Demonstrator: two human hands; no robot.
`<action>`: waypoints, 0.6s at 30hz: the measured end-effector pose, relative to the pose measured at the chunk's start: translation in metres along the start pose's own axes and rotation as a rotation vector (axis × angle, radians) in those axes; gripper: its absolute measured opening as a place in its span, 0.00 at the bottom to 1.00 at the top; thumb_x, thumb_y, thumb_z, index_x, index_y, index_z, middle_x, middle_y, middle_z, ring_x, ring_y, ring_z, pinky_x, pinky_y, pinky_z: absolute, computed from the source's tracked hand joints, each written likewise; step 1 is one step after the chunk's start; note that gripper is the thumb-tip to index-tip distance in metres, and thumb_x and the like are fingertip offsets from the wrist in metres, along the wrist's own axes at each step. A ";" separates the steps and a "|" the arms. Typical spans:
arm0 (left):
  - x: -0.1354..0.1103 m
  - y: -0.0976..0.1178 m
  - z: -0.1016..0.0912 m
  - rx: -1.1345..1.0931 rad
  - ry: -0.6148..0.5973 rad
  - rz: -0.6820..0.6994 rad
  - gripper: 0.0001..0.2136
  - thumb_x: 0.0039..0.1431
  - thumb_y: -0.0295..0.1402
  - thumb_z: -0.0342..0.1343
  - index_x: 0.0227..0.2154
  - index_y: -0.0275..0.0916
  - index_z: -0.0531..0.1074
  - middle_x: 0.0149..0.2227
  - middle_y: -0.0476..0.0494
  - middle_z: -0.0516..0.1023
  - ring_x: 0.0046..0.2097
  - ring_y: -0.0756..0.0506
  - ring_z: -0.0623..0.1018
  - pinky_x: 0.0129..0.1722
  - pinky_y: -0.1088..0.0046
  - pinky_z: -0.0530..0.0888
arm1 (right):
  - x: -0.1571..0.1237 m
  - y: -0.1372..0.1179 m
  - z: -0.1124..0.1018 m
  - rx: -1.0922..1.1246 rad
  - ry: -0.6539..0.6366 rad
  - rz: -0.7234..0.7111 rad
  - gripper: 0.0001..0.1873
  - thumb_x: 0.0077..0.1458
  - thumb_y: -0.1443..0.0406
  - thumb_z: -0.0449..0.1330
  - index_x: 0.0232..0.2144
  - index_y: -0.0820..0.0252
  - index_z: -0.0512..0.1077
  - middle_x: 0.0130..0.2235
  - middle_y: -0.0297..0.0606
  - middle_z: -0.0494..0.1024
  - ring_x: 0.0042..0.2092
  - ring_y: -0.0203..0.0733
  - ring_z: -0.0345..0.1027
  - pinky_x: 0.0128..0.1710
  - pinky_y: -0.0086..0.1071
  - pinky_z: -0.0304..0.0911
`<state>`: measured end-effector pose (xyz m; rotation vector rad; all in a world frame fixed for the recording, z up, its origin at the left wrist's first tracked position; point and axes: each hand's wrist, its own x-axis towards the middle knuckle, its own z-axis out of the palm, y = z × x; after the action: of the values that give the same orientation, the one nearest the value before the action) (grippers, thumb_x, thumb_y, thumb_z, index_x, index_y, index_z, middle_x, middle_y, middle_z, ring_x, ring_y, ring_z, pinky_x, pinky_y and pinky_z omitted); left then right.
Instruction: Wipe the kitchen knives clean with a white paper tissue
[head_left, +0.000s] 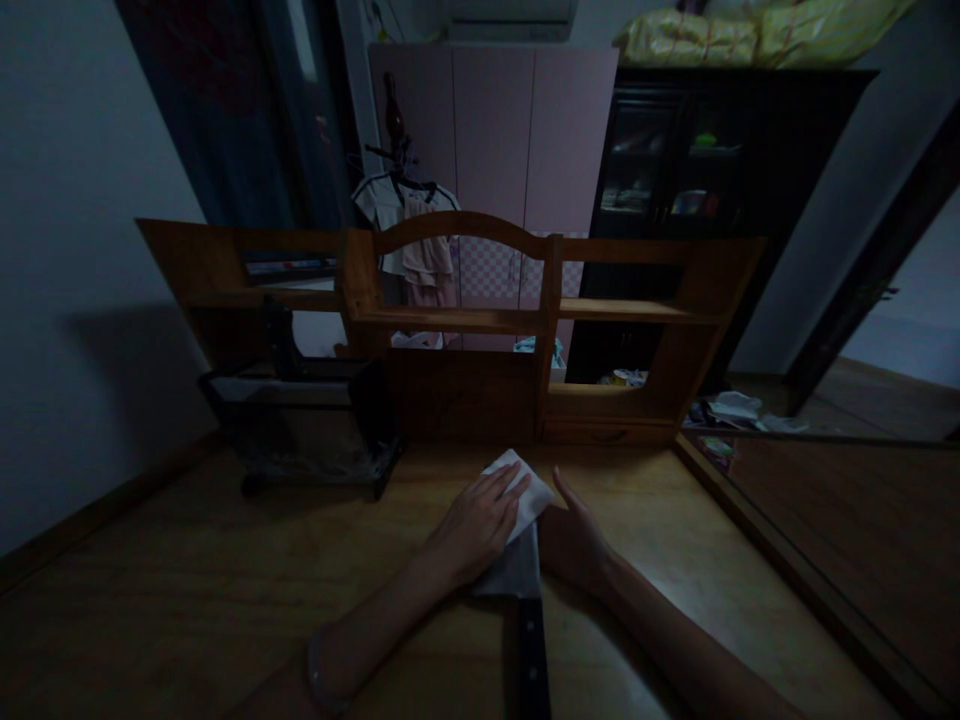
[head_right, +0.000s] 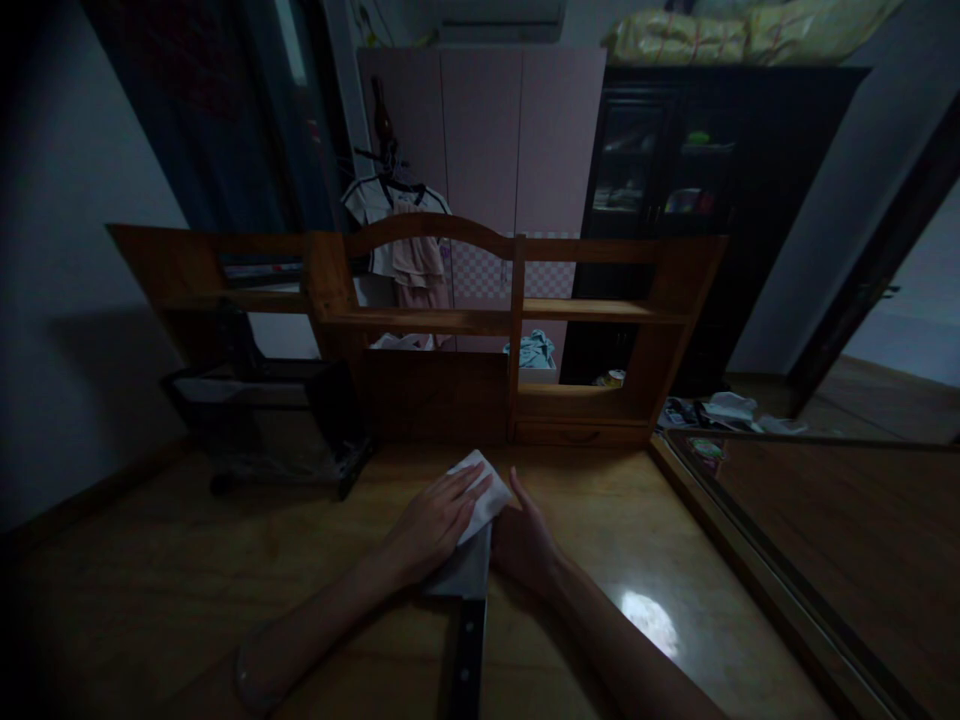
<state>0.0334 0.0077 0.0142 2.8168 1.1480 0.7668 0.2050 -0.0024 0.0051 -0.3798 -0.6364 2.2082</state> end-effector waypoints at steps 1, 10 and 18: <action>0.000 -0.001 0.000 -0.004 0.001 0.001 0.21 0.67 0.35 0.36 0.61 0.42 0.55 0.64 0.45 0.56 0.64 0.46 0.56 0.63 0.60 0.55 | 0.000 0.000 0.000 -0.010 0.002 0.001 0.37 0.56 0.41 0.46 0.50 0.66 0.67 0.43 0.47 0.77 0.46 0.50 0.70 0.49 0.43 0.58; 0.006 -0.002 -0.002 -0.106 -0.045 0.088 0.22 0.68 0.34 0.32 0.63 0.42 0.51 0.64 0.49 0.55 0.65 0.50 0.54 0.64 0.66 0.55 | -0.001 0.001 0.008 -0.014 -0.026 -0.047 0.34 0.59 0.45 0.44 0.53 0.65 0.65 0.46 0.47 0.76 0.48 0.48 0.69 0.52 0.41 0.56; 0.008 -0.002 -0.004 -0.118 -0.030 0.089 0.21 0.68 0.34 0.33 0.61 0.41 0.56 0.63 0.48 0.58 0.64 0.51 0.56 0.64 0.67 0.55 | 0.000 0.001 0.007 -0.036 -0.003 -0.039 0.34 0.58 0.43 0.45 0.53 0.64 0.65 0.45 0.47 0.76 0.48 0.50 0.69 0.51 0.43 0.57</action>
<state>0.0350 0.0137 0.0203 2.7877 0.9454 0.7669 0.2013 -0.0051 0.0099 -0.3797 -0.6810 2.1630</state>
